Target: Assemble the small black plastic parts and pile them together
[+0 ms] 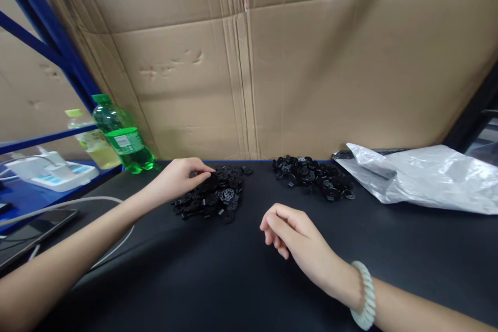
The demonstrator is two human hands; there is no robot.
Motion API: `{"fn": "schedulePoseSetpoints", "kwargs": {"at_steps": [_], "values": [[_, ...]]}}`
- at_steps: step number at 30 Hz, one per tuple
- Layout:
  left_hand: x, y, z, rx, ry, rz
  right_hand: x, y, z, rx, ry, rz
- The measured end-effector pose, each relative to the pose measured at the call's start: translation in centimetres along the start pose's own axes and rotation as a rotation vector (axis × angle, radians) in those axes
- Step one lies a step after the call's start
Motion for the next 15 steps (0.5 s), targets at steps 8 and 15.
{"fn": "schedulePoseSetpoints", "kwargs": {"at_steps": [8,15], "values": [[-2.6,5.7,-0.2,0.020,0.124,0.126,0.2,0.0,0.0,-0.006,0.010,-0.024],[-8.5,13.6,3.3,-0.441,-0.013,0.399,0.7,-3.3,-2.4,-0.217,0.066,-0.239]]}}
Point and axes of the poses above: each hand's wrist, its own x-axis towards the middle knuckle, its own z-axis out of the palm, y = z × x, the point moved 7 cm from there along x, towards the middle knuckle, and after that the axes turned 14 degrees about y, right-handed, at the moved point
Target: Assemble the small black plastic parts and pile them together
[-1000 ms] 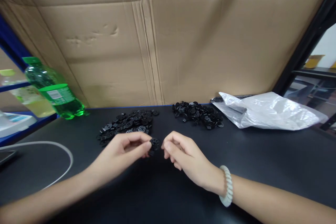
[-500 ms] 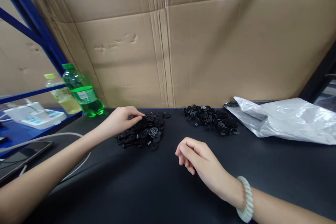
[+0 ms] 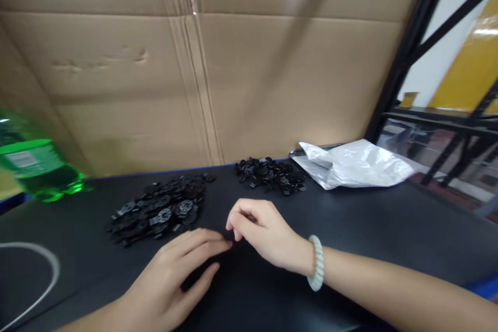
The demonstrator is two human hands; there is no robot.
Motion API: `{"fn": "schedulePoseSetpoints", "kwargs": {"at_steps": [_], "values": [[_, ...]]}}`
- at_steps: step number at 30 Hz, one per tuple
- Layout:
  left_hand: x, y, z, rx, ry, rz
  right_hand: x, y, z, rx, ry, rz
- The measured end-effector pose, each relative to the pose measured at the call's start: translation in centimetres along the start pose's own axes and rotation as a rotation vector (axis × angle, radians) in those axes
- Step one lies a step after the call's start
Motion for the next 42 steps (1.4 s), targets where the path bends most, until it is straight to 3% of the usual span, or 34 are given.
{"fn": "schedulePoseSetpoints", "kwargs": {"at_steps": [3,5,7,11,16,21,25,28,30,36,42], "values": [[-0.2,0.7,0.5,-0.016,0.015,0.086,1.8,-0.1,-4.4,-0.292,-0.013,-0.148],[0.0,1.0,0.3,-0.002,0.038,0.143,2.8,0.4,-8.3,-0.562,0.057,-0.234],[0.2,1.2,-0.1,0.015,0.065,0.169,3.3,1.3,-11.4,-0.647,0.076,-0.254],[0.6,1.2,-0.2,0.015,0.104,0.174,3.4,2.8,-13.3,-0.714,0.047,-0.283],[0.3,0.7,0.2,-0.037,0.081,0.130,3.4,2.5,-12.6,-0.704,0.084,-0.309],[-0.1,-0.2,0.1,-0.191,0.100,-0.035,2.9,1.0,-12.8,-0.603,0.248,-0.280],[0.0,-2.3,1.2,-0.460,0.084,-0.462,1.1,-0.3,-9.8,-0.293,0.358,-0.288],[-0.2,-3.5,2.0,-0.738,0.080,-0.793,-0.4,-1.4,-5.4,-0.245,0.226,-0.354],[-0.3,-3.9,2.1,-0.853,0.103,-0.914,-1.0,-2.1,-3.0,-0.230,0.108,-0.382],[-0.7,-4.4,1.5,-0.981,0.211,-1.000,-1.0,-1.8,0.1,-0.103,0.009,-0.267],[-1.1,-4.4,1.5,-0.948,0.246,-1.038,-0.4,1.6,1.1,0.181,0.063,0.074]]}}
Point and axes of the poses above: each hand's wrist, its own x-axis towards the middle knuckle, its own z-axis out of the palm, y = z × x, the point moved 7 cm from there along x, towards the middle knuckle, and after that the axes turned 14 degrees about y, right-handed, at the moved point
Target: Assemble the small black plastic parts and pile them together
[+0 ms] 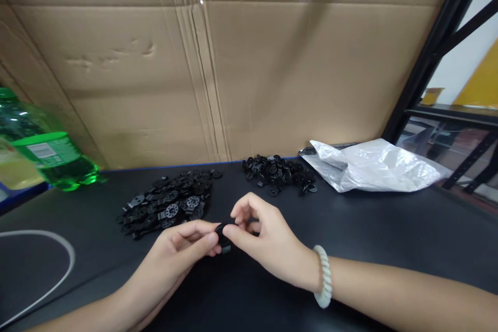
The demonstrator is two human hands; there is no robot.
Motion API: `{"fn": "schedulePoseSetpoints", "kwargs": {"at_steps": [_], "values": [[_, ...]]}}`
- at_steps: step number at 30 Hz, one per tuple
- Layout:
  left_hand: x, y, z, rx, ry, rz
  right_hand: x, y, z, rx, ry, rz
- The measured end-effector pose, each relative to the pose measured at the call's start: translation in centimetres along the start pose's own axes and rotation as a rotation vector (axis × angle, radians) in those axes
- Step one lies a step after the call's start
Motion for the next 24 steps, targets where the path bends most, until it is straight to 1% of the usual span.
{"fn": "schedulePoseSetpoints", "kwargs": {"at_steps": [1,3,5,7,11,16,24], "values": [[0.0,0.0,0.0,0.004,0.009,0.001,-0.1,0.6,0.2,0.010,-0.037,0.058],[0.1,-0.1,0.0,0.015,0.013,0.002,-0.4,1.2,0.7,-0.009,-0.154,0.122],[0.1,-0.1,0.1,0.023,0.004,0.003,-0.8,1.2,1.0,-0.012,-0.254,0.122],[0.1,-0.2,0.1,0.032,0.001,0.000,-1.0,0.7,1.1,-0.004,-0.300,0.091],[0.0,-0.3,0.2,0.049,-0.016,-0.006,-1.0,0.1,1.2,-0.024,-0.313,0.059],[0.0,-0.2,0.4,0.042,-0.043,0.002,-1.1,0.0,1.2,-0.072,-0.310,0.027],[-0.2,-0.1,0.4,0.046,-0.042,-0.005,-1.4,-0.3,1.4,-0.102,-0.284,-0.009]]}}
Point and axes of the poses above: each hand's wrist, its own x-axis towards the middle knuckle, its own z-axis out of the palm, y = z × x, the point moved 7 cm from there along x, towards the middle knuckle, and after that the axes turned 14 degrees about y, right-handed, at the moved point
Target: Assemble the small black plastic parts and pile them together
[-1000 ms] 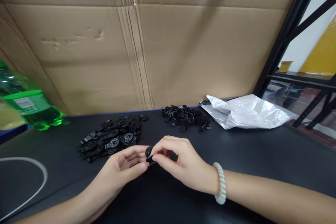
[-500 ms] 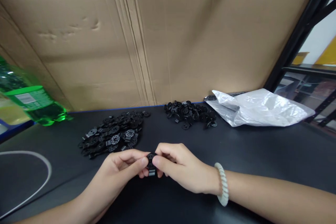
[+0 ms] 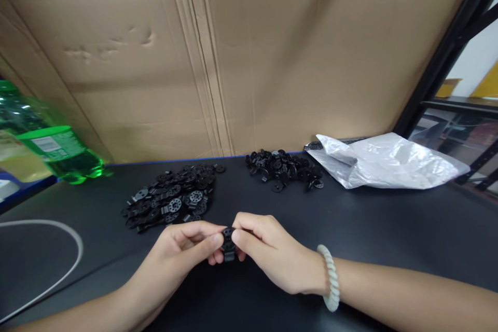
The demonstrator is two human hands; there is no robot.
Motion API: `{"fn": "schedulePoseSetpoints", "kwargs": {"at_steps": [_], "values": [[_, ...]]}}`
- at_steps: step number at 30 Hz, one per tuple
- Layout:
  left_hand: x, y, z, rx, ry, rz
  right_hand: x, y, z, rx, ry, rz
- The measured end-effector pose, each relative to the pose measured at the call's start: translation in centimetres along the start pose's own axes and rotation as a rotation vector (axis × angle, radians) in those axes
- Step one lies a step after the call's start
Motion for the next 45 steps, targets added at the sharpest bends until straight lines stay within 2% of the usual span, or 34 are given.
{"fn": "schedulePoseSetpoints", "kwargs": {"at_steps": [10,17,20,23,26,28,31,35,38,41,43,45], "values": [[-0.3,0.0,-0.2,-0.034,-0.001,-0.002,-0.2,-0.3,0.1,-0.092,0.016,-0.019],[-0.2,-0.1,-0.1,-0.030,0.015,0.002,-0.1,-0.1,0.3,-0.046,0.028,-0.009],[-0.3,1.0,-0.4,0.027,0.005,0.051,-0.3,0.0,0.2,0.013,0.028,0.007],[0.1,4.8,-2.0,0.239,0.028,0.267,-0.5,0.3,-0.2,0.051,0.048,0.034],[1.3,9.5,-4.9,0.583,0.136,0.584,-0.5,0.9,-0.6,0.066,0.083,0.083],[2.8,11.2,-7.4,0.758,0.260,0.654,-0.4,1.2,-0.5,0.072,0.087,0.106],[5.4,11.1,-10.1,0.926,0.303,0.621,-0.4,1.2,-0.3,0.070,0.071,0.112],[7.6,9.6,-11.5,1.017,0.284,0.615,-0.6,1.1,-0.1,0.056,0.057,0.127],[8.1,9.0,-11.6,1.037,0.256,0.634,-0.6,1.1,-0.1,0.049,0.049,0.127],[6.9,9.1,-10.5,1.019,0.318,0.720,-0.5,1.1,-0.1,0.048,0.045,0.119],[5.1,9.0,-8.7,0.979,0.367,0.809,-0.4,1.1,-0.1,0.039,0.057,0.117],[2.7,8.2,-5.9,0.920,0.319,0.892,-0.4,1.0,-0.3,0.006,0.087,0.108]]}}
Point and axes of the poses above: each hand's wrist, its own x-axis towards the middle knuckle, its own z-axis out of the palm, y = z × x, the point moved 7 cm from there along x, towards the middle knuckle, and after that the axes turned 14 degrees about y, right-handed, at the moved point
